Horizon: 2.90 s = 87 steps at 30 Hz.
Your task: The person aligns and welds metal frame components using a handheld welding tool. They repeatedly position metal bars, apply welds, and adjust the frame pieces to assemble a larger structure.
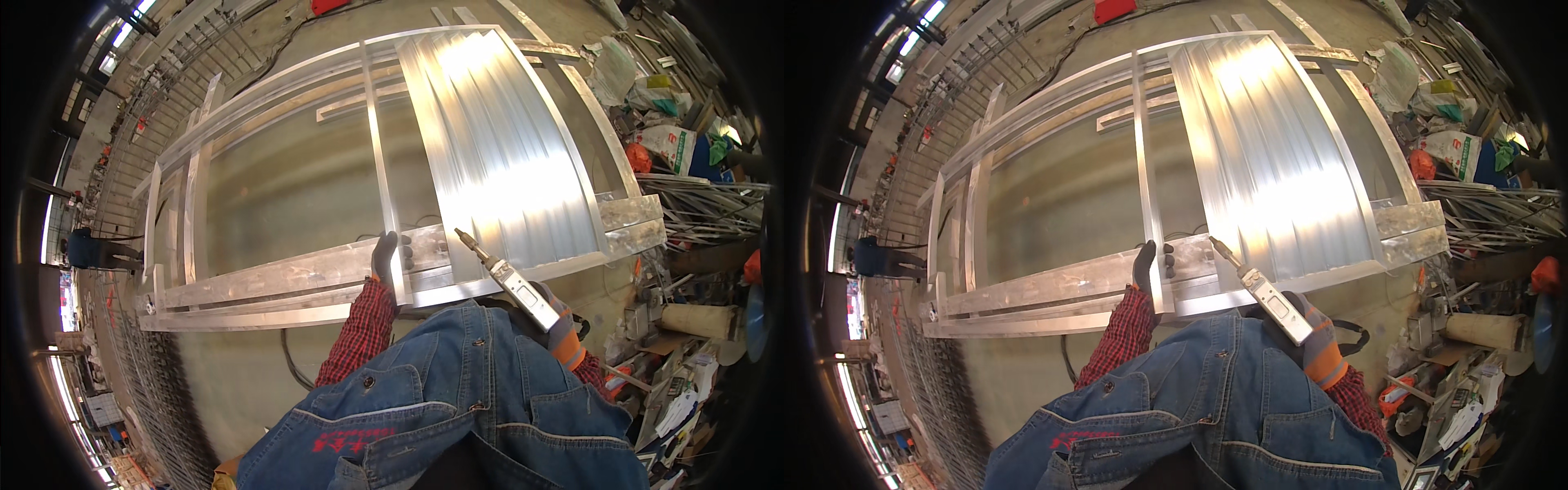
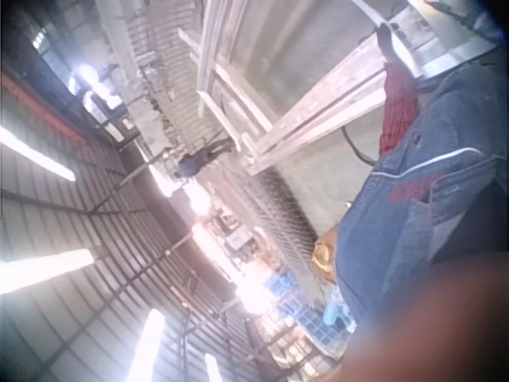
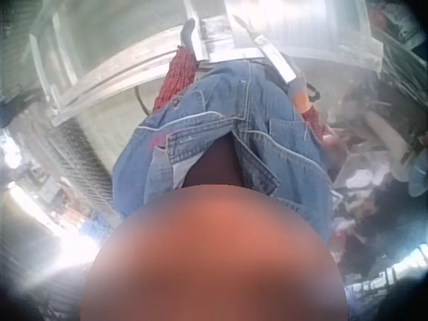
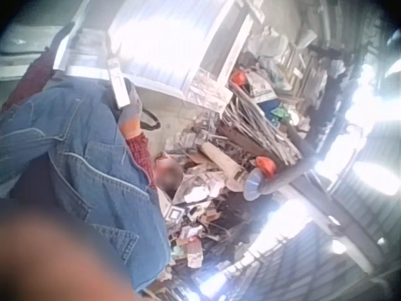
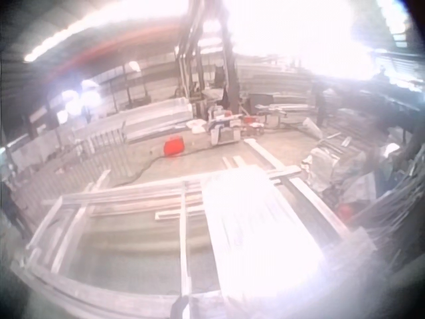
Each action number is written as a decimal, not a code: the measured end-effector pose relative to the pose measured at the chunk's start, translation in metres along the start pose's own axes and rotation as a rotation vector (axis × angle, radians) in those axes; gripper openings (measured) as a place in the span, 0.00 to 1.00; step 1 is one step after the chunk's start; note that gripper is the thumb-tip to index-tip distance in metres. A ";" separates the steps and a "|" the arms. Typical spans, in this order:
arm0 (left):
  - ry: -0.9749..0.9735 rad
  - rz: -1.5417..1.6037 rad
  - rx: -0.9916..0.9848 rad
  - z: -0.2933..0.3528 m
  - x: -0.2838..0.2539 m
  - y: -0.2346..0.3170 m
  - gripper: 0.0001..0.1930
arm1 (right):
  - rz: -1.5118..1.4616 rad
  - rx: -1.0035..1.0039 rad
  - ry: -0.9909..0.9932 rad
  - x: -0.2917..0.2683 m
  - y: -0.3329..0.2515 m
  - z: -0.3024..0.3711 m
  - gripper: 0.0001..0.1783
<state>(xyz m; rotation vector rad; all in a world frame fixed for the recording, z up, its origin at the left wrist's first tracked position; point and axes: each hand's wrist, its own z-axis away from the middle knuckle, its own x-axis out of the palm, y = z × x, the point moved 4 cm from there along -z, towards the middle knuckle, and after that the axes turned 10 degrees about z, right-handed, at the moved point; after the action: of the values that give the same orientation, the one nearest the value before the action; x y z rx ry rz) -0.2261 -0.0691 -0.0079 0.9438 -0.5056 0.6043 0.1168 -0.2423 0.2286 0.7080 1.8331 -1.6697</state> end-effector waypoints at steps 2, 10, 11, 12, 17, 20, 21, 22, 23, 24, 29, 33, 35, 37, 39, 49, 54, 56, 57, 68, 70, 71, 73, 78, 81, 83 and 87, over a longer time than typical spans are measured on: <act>-0.460 0.553 -0.219 -0.001 0.011 -0.003 0.28 | -0.036 0.018 -0.006 -0.001 -0.001 0.000 0.23; -0.560 0.587 -0.275 -0.002 0.019 -0.003 0.30 | -0.086 0.060 0.011 0.000 0.008 0.000 0.20; -0.389 0.384 -0.205 -0.005 0.016 -0.005 0.29 | -0.094 0.065 0.012 0.001 0.010 -0.001 0.20; -0.137 0.147 -0.136 -0.009 0.010 -0.005 0.29 | -0.101 0.071 0.012 0.002 0.011 0.000 0.20; 0.129 -0.947 0.335 0.003 0.043 -0.009 0.33 | -0.163 0.088 0.018 0.000 0.015 0.003 0.21; 0.261 -1.196 0.333 0.014 0.066 -0.009 0.46 | -0.180 0.112 0.012 -0.001 0.017 0.004 0.21; 0.259 -1.210 0.279 0.016 0.072 -0.007 0.52 | -0.182 0.122 0.009 -0.002 0.019 0.004 0.20; 0.269 -1.242 0.207 0.017 0.077 -0.004 0.58 | -0.163 0.118 0.005 -0.002 0.019 0.004 0.20; 0.292 -1.286 0.164 0.018 0.080 0.000 0.64 | -0.144 0.113 0.000 -0.003 0.020 0.004 0.20; 0.297 -1.274 0.124 0.020 0.083 0.001 0.65 | -0.091 0.084 0.008 -0.004 0.019 0.004 0.20; 0.333 -1.290 0.109 0.020 0.088 0.001 0.67 | -0.152 0.114 -0.020 -0.006 0.022 0.004 0.21; 0.337 -1.253 0.135 0.014 0.087 -0.005 0.66 | -0.126 0.111 -0.033 -0.009 0.022 0.003 0.21; 0.336 -1.234 0.135 0.010 0.085 -0.006 0.65 | -0.145 0.130 -0.054 -0.009 0.023 0.002 0.21; 0.331 -1.221 0.147 0.005 0.084 -0.005 0.65 | -0.143 0.129 -0.063 -0.010 0.023 0.001 0.22; 0.333 -1.220 0.172 0.000 0.083 -0.005 0.64 | -0.125 0.110 -0.059 -0.010 0.023 0.000 0.22; 0.306 -1.220 0.298 -0.007 0.072 -0.009 0.51 | -0.074 0.103 -0.121 -0.006 0.037 -0.001 0.28; 0.332 -1.239 0.299 -0.009 0.074 -0.011 0.50 | -0.104 0.117 -0.139 -0.006 0.035 -0.004 0.28; 0.306 -1.246 0.287 -0.012 0.073 -0.012 0.51 | -0.123 0.125 -0.146 -0.007 0.035 -0.004 0.29; 0.296 -1.241 0.286 -0.013 0.072 -0.012 0.53 | -0.115 0.124 -0.151 -0.006 0.036 -0.003 0.29; 0.382 -1.307 0.287 -0.033 0.052 -0.024 0.52 | -0.226 0.116 -0.147 0.001 0.060 0.005 0.23; 0.351 -1.294 0.253 -0.034 0.055 -0.018 0.51 | -0.079 0.100 -0.200 -0.001 0.068 0.006 0.22; 0.317 -1.297 0.244 -0.035 0.059 -0.015 0.50 | -0.073 0.141 -0.230 0.003 0.075 0.005 0.23; 0.247 -1.301 0.229 -0.038 0.067 -0.010 0.49 | -0.111 0.177 -0.277 0.013 0.093 0.004 0.24; 0.323 -1.277 0.211 -0.039 0.071 -0.009 0.49 | 0.086 0.136 -0.507 0.040 0.135 -0.005 0.23; 0.283 -1.264 0.257 -0.040 0.072 -0.008 0.49 | -0.010 0.264 -0.593 0.044 0.140 -0.013 0.23; 0.335 -1.301 0.192 -0.040 0.071 -0.008 0.48 | -0.141 0.302 -0.600 0.042 0.134 -0.024 0.23; 0.361 -1.314 0.141 -0.038 0.077 -0.005 0.47 | -0.071 0.298 -0.647 0.038 0.129 -0.045 0.24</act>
<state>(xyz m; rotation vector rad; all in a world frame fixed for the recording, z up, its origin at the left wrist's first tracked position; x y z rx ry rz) -0.1616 -0.0194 0.0202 1.0512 0.5112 -0.3982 0.1786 -0.1860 0.1148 0.1676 1.1805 -1.9462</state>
